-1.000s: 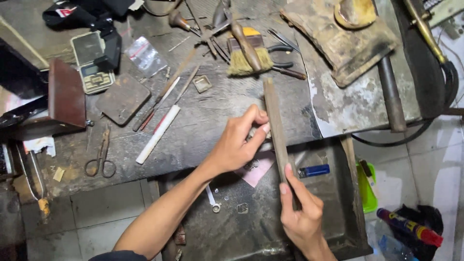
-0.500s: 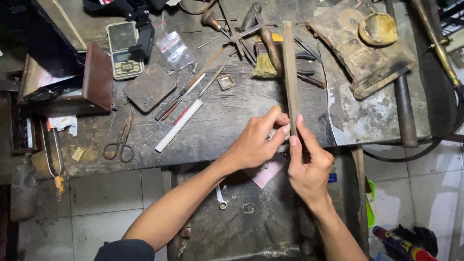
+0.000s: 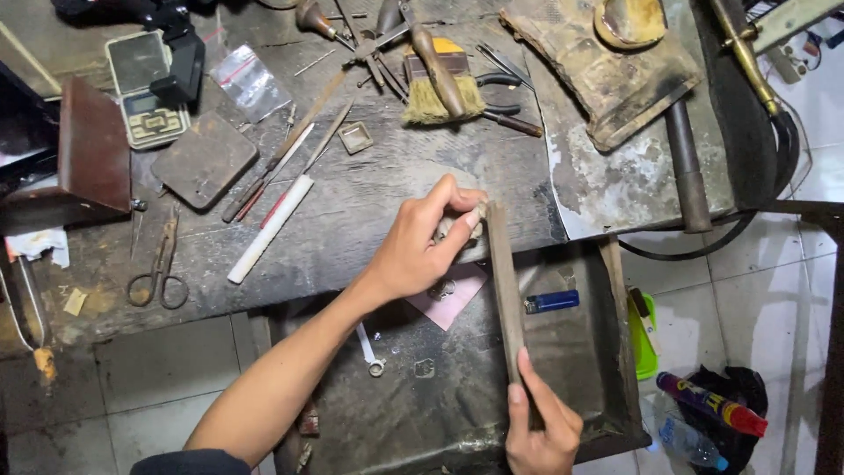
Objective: A person uses a jeweler's saw to cut a small metal piece, cleans the workspace with a brush, and then files the edges of the metal piece.
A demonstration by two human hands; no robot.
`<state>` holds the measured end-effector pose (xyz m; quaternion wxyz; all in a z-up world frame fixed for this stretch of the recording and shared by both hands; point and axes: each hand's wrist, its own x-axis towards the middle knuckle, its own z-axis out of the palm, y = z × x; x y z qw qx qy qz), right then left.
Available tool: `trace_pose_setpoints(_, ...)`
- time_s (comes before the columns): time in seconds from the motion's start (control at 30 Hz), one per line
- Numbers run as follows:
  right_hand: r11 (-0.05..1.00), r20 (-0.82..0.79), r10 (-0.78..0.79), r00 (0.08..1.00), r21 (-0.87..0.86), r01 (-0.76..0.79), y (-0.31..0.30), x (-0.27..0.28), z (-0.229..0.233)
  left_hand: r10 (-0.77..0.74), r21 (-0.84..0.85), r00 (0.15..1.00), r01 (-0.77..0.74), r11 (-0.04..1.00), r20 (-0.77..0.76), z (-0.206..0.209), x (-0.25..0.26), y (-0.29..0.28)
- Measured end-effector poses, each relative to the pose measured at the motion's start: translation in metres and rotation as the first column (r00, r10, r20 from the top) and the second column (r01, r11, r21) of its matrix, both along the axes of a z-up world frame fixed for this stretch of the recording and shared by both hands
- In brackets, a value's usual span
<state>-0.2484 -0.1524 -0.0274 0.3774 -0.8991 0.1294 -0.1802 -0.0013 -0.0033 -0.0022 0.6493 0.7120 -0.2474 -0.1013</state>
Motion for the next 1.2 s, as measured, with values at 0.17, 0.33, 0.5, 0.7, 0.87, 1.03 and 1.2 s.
trace_pose_setpoints(0.17,0.998,0.013,0.048,0.999,0.05,-0.049,-0.003,-0.006,-0.011,0.004,0.016,1.0,-0.003,1.0,-0.024,0.003,-0.001,0.0)
trace_pose_setpoints(0.33,0.983,0.024,0.163,0.986,0.08,-0.165,-0.013,0.013,-0.012,-0.023,0.038,0.999,0.023,0.999,-0.024,0.004,-0.001,0.001)
trace_pose_setpoints(0.5,0.957,0.067,0.269,0.961,0.088,-0.275,-0.015,0.047,-0.007,-0.018,0.042,1.0,0.017,0.999,0.02,0.002,-0.001,0.0)
trace_pose_setpoints(0.7,0.945,0.123,0.312,0.942,0.064,-0.321,-0.009,0.106,0.009,-0.01,0.045,1.0,0.009,0.999,0.014,0.004,-0.001,0.001)
trace_pose_setpoints(0.87,0.94,0.188,0.307,0.933,0.095,-0.329,0.005,0.157,0.027,0.019,0.028,0.998,-0.021,0.999,0.055,-0.003,0.0,0.0)
trace_pose_setpoints(1.03,0.949,0.233,0.276,0.933,0.089,-0.303,0.009,0.177,0.042,0.03,-0.006,0.995,-0.029,1.0,0.092,-0.012,0.001,0.0)
trace_pose_setpoints(1.2,0.954,0.193,0.235,0.953,0.14,-0.264,0.002,0.152,0.043,0.038,-0.026,0.996,-0.036,0.999,0.077,0.003,-0.002,-0.001)
